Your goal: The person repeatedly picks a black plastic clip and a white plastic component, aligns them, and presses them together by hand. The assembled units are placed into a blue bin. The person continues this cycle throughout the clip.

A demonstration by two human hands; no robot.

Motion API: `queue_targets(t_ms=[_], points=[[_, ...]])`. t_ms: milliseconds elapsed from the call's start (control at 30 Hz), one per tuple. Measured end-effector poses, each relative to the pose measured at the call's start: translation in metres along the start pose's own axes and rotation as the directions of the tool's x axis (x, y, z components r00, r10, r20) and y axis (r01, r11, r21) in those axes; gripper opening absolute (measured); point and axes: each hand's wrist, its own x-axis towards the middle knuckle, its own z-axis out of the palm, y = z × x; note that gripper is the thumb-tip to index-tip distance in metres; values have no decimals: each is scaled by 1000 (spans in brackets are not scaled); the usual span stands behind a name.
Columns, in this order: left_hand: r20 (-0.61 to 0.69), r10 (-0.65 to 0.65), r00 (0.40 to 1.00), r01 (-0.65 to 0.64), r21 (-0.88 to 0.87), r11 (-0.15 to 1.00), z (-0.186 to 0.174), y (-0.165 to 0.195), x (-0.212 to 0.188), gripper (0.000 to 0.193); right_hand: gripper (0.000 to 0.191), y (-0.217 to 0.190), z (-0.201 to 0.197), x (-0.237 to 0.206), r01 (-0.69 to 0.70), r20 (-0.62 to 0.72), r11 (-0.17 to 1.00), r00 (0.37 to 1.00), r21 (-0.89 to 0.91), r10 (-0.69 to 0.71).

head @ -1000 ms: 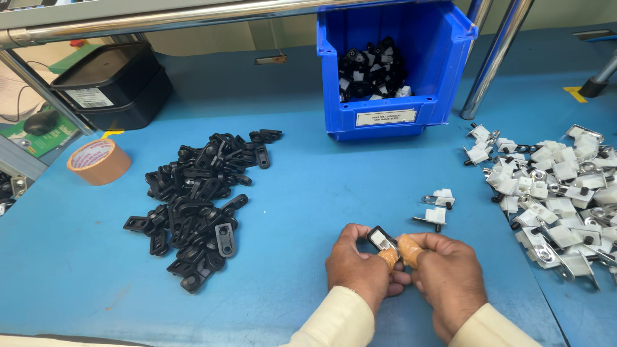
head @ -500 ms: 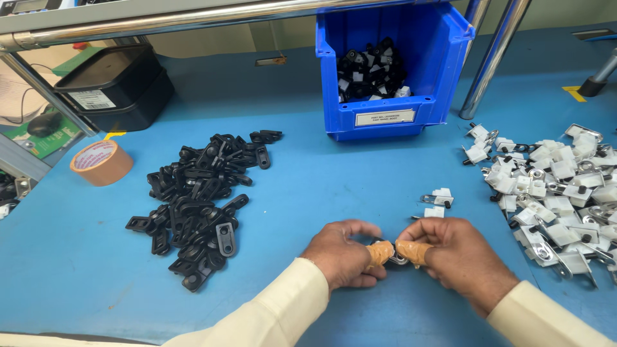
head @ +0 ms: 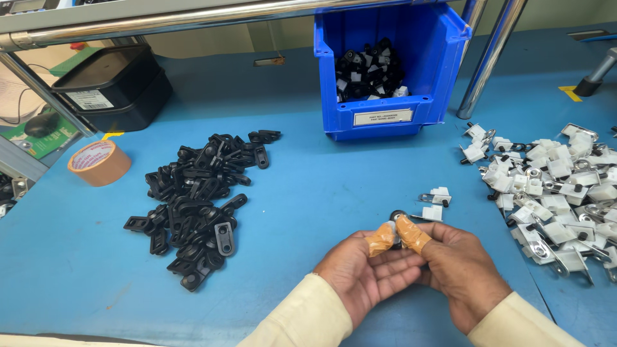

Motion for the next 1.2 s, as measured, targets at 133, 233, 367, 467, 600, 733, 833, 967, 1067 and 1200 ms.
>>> queue_targets(t_ms=[133, 233, 367, 467, 600, 733, 833, 967, 1067, 1200], points=[[-122, 25, 992, -20, 47, 999, 10, -2, 0, 15, 18, 3, 2, 11, -10, -17, 999, 1000, 42, 11], [-213, 114, 970, -73, 194, 978, 18, -5, 0, 13, 24, 10, 10, 12, 110, -43, 992, 993, 54, -108], [-270, 146, 952, -85, 224, 971, 23, -6, -3, 16, 27, 3, 8, 6, -18, -75, 1000, 997, -12, 17], [-255, 116, 960, -68, 188, 980, 23, -3, -4, 15, 29, -6, 0, -4, -43, 25, 999, 999, -4, 43], [-210, 89, 974, -62, 135, 989, 17, -2, -4, 16, 30, -8, -4, -9, -54, 97, 998, 994, -19, 55], [-168, 79, 983, -67, 78, 995, 13, -4, -3, 20, 27, 1, -4, -4, 9, 90, 1000, 996, -23, -7], [-178, 70, 982, -56, 85, 995, 11, -5, -3, 17, 21, 9, -2, 1, 93, 58, 995, 994, -45, -90], [-199, 88, 976, -60, 145, 988, 10, -4, -2, 15, 24, 10, 11, 2, 134, 6, 986, 991, -104, -134], [-262, 99, 960, -54, 173, 983, 13, -4, 1, 17, 23, 0, 13, -8, 73, 14, 985, 997, -156, -71], [-274, 89, 958, -51, 143, 988, 14, -2, 2, 14, 24, -8, 10, -20, -7, 32, 958, 999, -287, 17]])
